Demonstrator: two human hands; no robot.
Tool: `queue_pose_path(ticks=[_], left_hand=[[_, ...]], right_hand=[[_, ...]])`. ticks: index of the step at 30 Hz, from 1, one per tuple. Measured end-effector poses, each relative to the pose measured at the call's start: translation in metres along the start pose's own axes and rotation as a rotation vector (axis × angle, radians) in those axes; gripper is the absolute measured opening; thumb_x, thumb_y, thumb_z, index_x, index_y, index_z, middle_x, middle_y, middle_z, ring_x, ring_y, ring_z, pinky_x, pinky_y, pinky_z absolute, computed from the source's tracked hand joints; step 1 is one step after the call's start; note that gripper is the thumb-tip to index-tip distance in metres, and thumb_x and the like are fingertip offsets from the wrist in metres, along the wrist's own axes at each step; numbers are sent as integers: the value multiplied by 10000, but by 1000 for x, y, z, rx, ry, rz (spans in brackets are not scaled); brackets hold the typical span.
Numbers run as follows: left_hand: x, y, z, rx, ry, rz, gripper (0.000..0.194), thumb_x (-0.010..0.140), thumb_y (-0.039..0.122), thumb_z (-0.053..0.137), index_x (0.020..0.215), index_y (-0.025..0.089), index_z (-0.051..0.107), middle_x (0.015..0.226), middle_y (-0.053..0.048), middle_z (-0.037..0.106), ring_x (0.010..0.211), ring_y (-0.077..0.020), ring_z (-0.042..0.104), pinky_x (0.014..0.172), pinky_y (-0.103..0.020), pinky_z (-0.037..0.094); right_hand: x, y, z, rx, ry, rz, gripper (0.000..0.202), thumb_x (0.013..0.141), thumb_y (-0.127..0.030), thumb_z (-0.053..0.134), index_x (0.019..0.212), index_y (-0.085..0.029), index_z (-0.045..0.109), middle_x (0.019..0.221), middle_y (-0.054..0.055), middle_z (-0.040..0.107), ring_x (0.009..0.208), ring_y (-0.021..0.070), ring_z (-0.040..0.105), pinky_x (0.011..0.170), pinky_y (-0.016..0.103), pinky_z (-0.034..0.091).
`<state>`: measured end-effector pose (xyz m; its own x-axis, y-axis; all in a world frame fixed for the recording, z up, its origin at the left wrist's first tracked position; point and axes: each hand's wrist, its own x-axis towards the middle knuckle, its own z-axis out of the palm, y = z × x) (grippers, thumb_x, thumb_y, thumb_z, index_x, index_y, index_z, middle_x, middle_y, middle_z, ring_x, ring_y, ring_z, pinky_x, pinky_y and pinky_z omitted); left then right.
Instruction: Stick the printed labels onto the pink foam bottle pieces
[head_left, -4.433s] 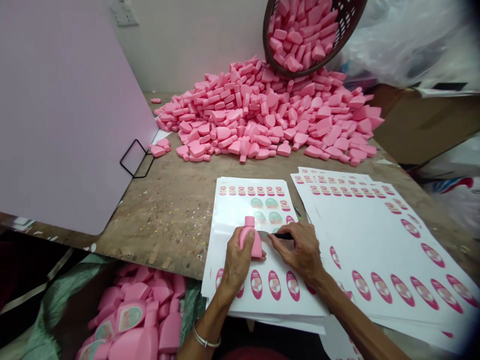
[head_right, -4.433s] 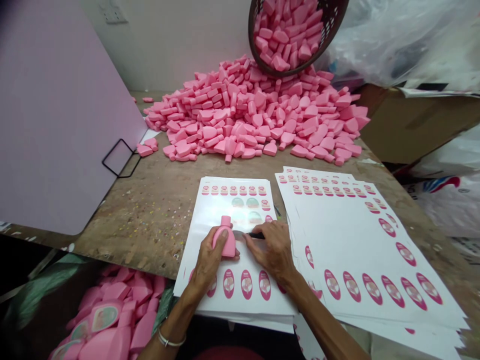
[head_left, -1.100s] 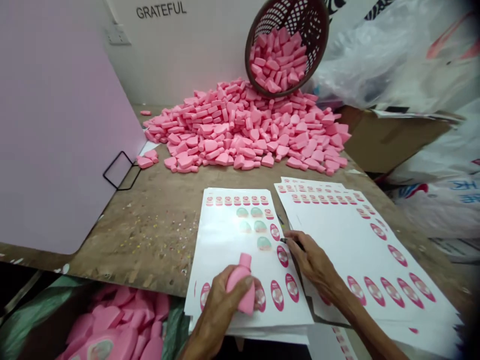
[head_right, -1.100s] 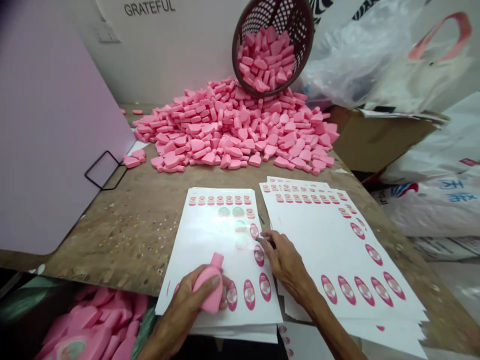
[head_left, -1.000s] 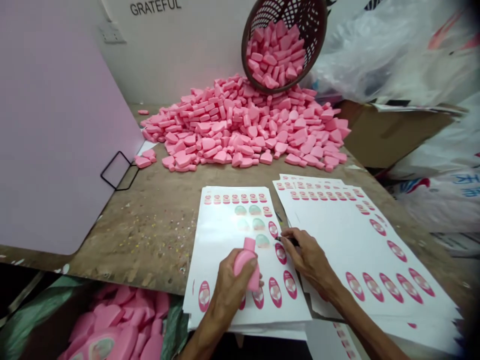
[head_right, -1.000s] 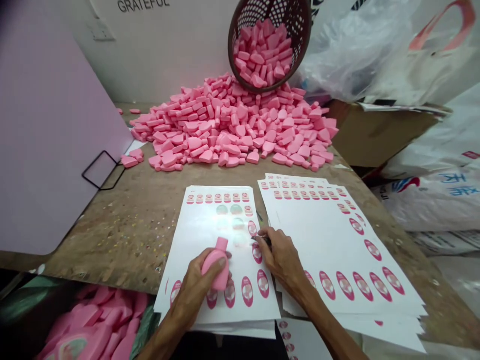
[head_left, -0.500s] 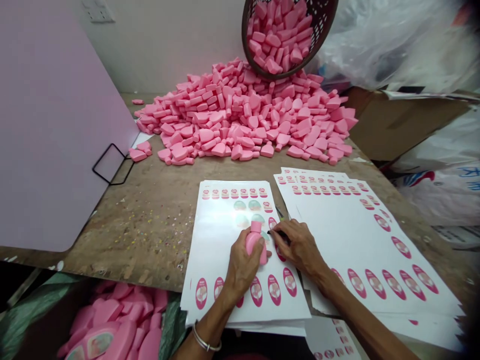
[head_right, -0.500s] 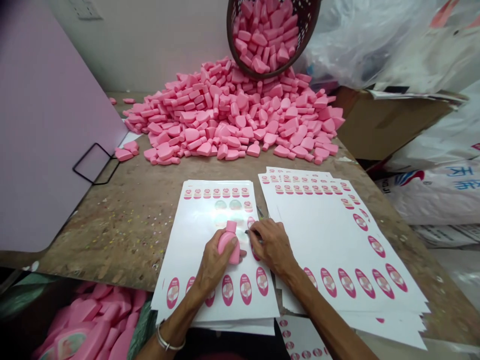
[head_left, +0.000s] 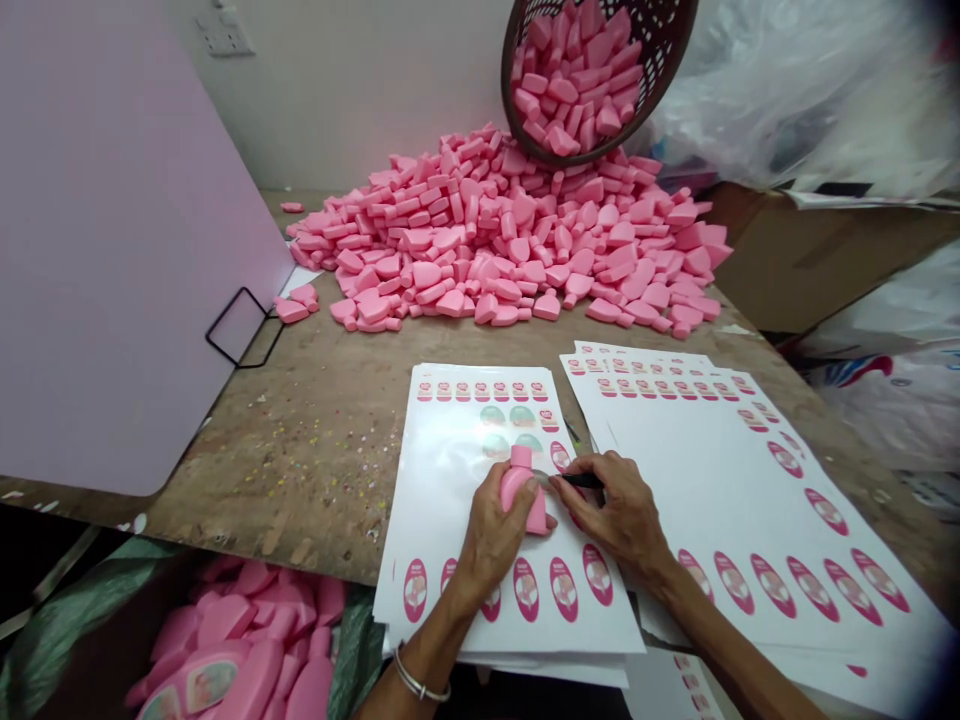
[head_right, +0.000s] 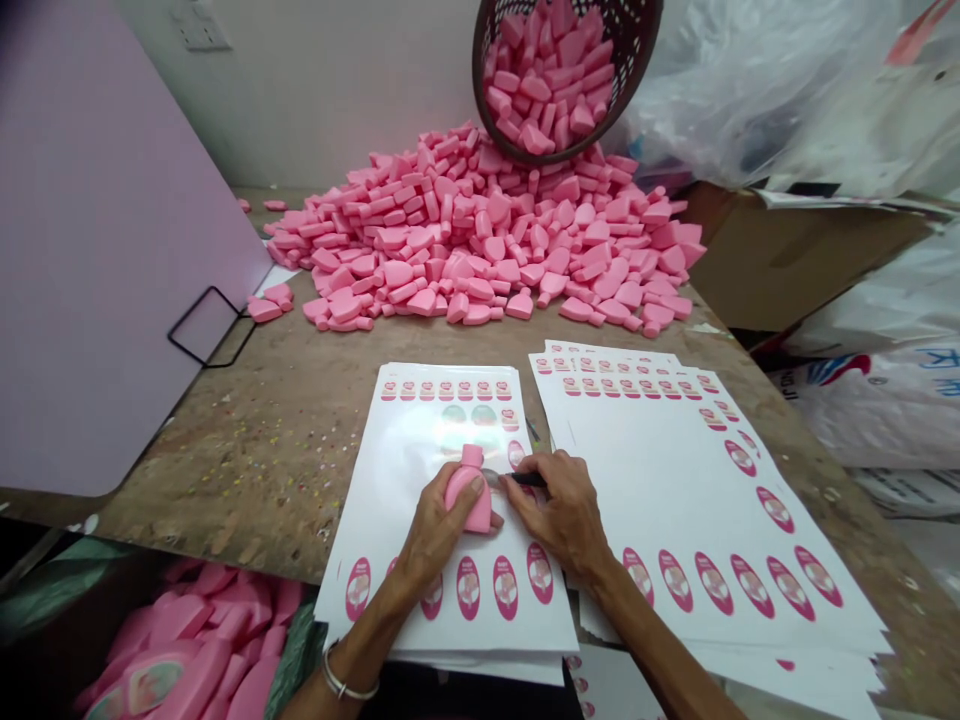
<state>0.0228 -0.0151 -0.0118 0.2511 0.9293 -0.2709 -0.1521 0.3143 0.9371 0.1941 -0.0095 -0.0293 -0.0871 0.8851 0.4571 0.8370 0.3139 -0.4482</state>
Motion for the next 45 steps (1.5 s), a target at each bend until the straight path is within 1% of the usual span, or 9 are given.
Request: queue_pose_path(ticks=[5,8,12,17,20,22,26,39,45], left_hand=[[-2,8,-4,-93,-22,-81,463,845,506,542,1109,127,519,615,-9,611,619,-196,669,642,-321,547],[-1,7,-8,-192,-35,-80,483,836,508,555,1115,115,531,634,-16,605,635,-198,664,641,-335,556],[1,1,-8,-268,-2,-22,445,833,507,562,1046,116,568,670,-34,615,613,-181,647,603,-316,559],[-2,5,-4,-481,50,-46,545,893,579,383,1011,100,615,815,-90,654,669,-189,650,564,-302,566],[-6,13,-5,-528,57,-74,559,902,586,352,1080,124,613,920,-98,671,752,-199,652,575,-297,577],[-9,16,-7,-515,58,-63,567,910,582,332,1094,126,613,956,-100,672,792,-202,650,585,-290,582],[-12,17,-10,-468,69,-30,585,916,585,308,1105,123,612,969,-99,671,819,-202,651,607,-285,587],[-14,19,-11,-437,117,-36,555,914,583,324,1118,149,603,1006,-96,656,844,-200,656,618,-281,597],[-15,21,-12,-448,78,-28,546,916,572,330,1086,134,608,983,-101,656,843,-204,653,625,-291,598]], right_hand=[[1,-6,-1,186,-31,286,249,762,-458,627,737,-214,580,705,35,625,652,177,563,619,313,463],[4,-9,-8,374,-62,490,304,741,-501,639,742,-202,583,671,16,616,588,151,548,545,269,457],[10,-10,-22,484,39,626,322,722,-514,659,737,-197,604,696,9,623,625,143,551,542,237,443],[12,-30,-20,624,-117,655,350,738,-498,662,950,-225,715,938,42,710,853,209,630,695,282,508],[11,-48,-14,656,-176,642,353,727,-499,672,937,-224,741,975,52,724,925,253,643,797,351,523],[11,-56,-12,658,-193,631,339,732,-494,670,930,-229,747,977,50,729,939,260,648,817,368,527],[9,-63,-10,669,-193,616,304,754,-473,664,935,-243,746,989,41,731,952,253,653,823,363,534],[10,-67,-5,610,-178,583,307,748,-473,671,930,-236,740,967,38,734,892,243,667,735,332,546],[11,-67,-5,610,-161,554,298,754,-464,669,931,-235,737,980,43,730,900,241,663,737,337,543]])
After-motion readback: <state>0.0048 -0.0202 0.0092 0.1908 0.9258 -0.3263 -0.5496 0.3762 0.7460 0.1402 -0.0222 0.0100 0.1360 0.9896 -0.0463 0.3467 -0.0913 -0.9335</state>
